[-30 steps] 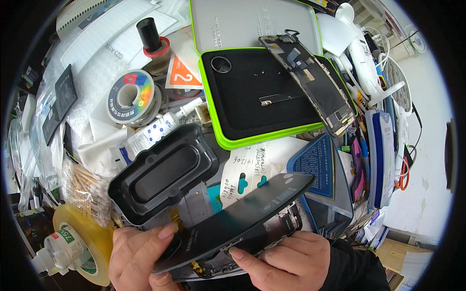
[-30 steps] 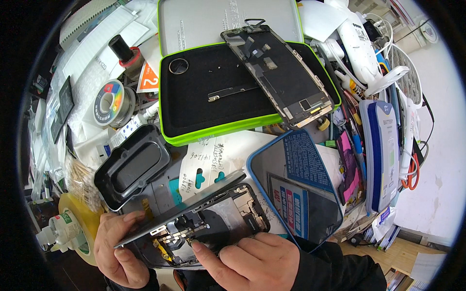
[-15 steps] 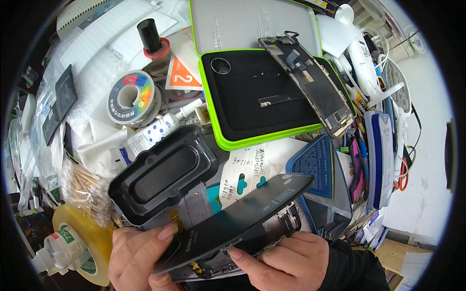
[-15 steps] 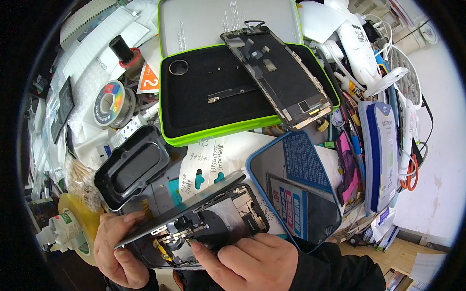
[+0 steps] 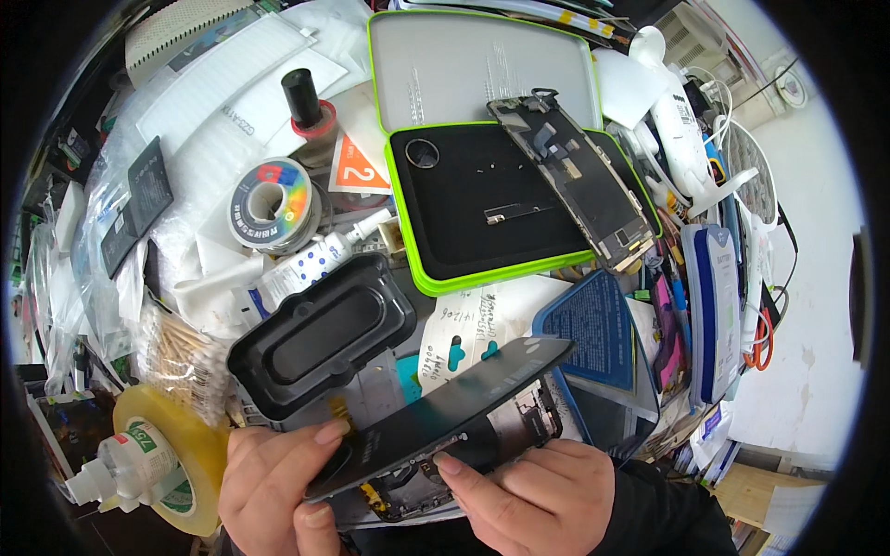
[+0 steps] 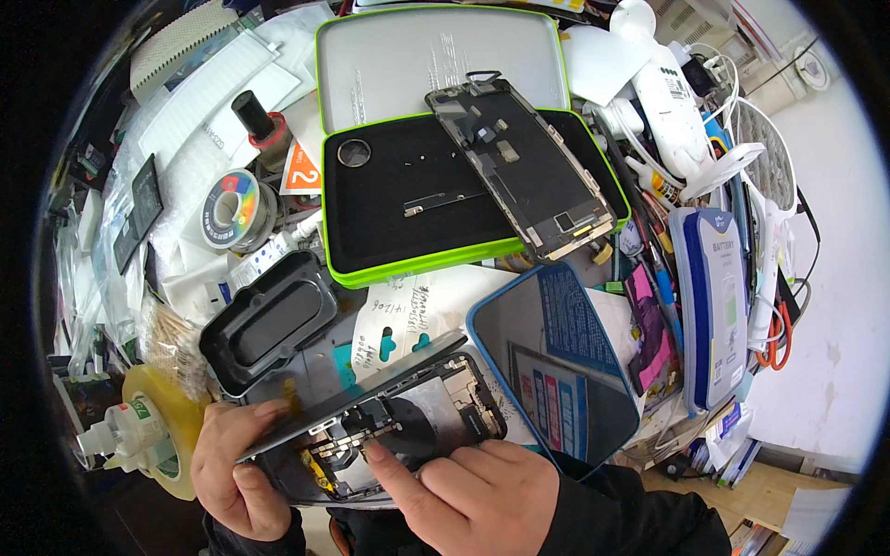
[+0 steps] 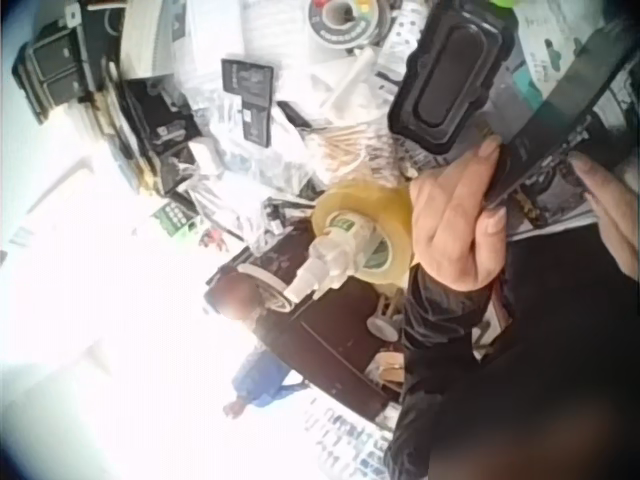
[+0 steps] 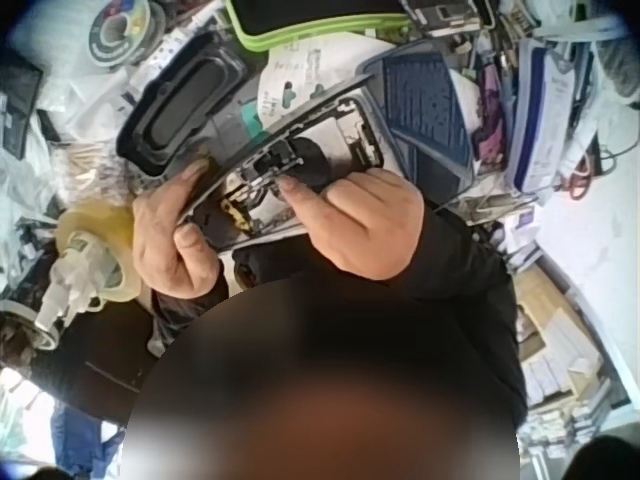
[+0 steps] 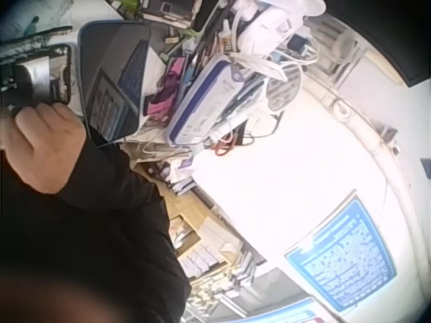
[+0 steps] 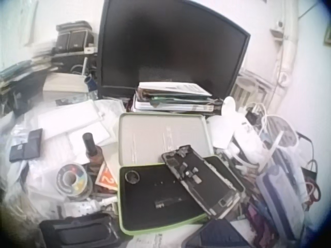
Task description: The person disassembles a smartphone, removes the battery, and compares internal components with another phone. They handle the battery, motherboard, and casing while working at a cluttered repair bench.
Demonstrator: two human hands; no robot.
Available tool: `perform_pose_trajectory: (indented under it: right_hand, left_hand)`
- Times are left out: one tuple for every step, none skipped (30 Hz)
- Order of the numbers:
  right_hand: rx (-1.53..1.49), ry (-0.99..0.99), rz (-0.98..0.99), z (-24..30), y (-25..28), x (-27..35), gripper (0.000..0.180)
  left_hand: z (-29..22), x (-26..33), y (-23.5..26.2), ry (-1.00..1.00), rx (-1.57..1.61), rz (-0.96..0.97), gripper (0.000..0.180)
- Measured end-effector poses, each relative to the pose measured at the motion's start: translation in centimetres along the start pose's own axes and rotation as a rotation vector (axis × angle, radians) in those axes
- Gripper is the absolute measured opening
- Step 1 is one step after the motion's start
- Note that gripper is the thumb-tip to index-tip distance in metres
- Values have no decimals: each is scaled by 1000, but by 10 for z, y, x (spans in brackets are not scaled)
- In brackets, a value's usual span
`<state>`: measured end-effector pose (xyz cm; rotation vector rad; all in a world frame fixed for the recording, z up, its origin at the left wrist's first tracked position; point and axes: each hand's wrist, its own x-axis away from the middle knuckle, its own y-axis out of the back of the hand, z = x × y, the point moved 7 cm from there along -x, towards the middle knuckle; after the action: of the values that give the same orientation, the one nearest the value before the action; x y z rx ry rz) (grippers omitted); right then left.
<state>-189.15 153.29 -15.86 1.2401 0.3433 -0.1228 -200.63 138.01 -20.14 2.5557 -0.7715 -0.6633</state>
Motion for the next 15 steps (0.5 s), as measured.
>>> perform_pose_trajectory:
  right_hand:
    - [-8, -3, 10, -1, 0, 0, 35]
    - [-14, -6, 18, -1, 0, 1, 36]
    - [-26, -14, 25, 0, 2, 0, 36]
    - [-39, -17, 32, 1, 4, -2, 37]
    - [-52, -20, 38, 2, 5, -4, 37]
    - [-63, -19, 45, 2, 7, -5, 38]
    - [-78, -15, 41, 2, 8, -5, 38]
    - [-94, -9, 39, 2, 9, -4, 38]
    - [-114, 2, 26, 0, 7, 0, 37]
    - [-140, 0, 10, 0, 9, -1, 35]
    - [-167, -3, -6, -1, 9, -2, 33]
    - [-200, -18, -26, 0, 11, -9, 29]
    - [-210, -15, -22, 0, 10, -11, 25]
    - [-218, -16, -18, 0, 10, -12, 21]
    - [-202, 0, 8, 0, 8, -11, 17]
  left_hand:
    - [0, 0, 0, 0, -1, 2, 48]
    - [0, -1, 0, 0, -1, 4, 48]
    - [-1, -1, 0, -1, -2, 5, 47]
    - [-2, -1, 1, 0, 1, 4, 47]
    - [-2, -1, 2, 1, 4, 3, 46]
    - [-2, -2, 2, 1, 9, 3, 45]
    - [-3, -2, 2, -1, 10, 2, 45]
    - [-2, -2, 2, -4, 12, -2, 45]
    - [-3, -2, 3, -6, 13, -5, 45]
    - [-3, -2, 3, -7, 20, -12, 44]
    - [-3, -1, 2, -7, 25, -17, 44]
    - [-3, -1, 3, -7, 30, -22, 44]
    - [-3, -2, 3, -8, 24, -23, 44]
    - [-4, -3, 2, -9, 21, -22, 44]
    - [-4, -4, 2, -11, 18, -20, 44]
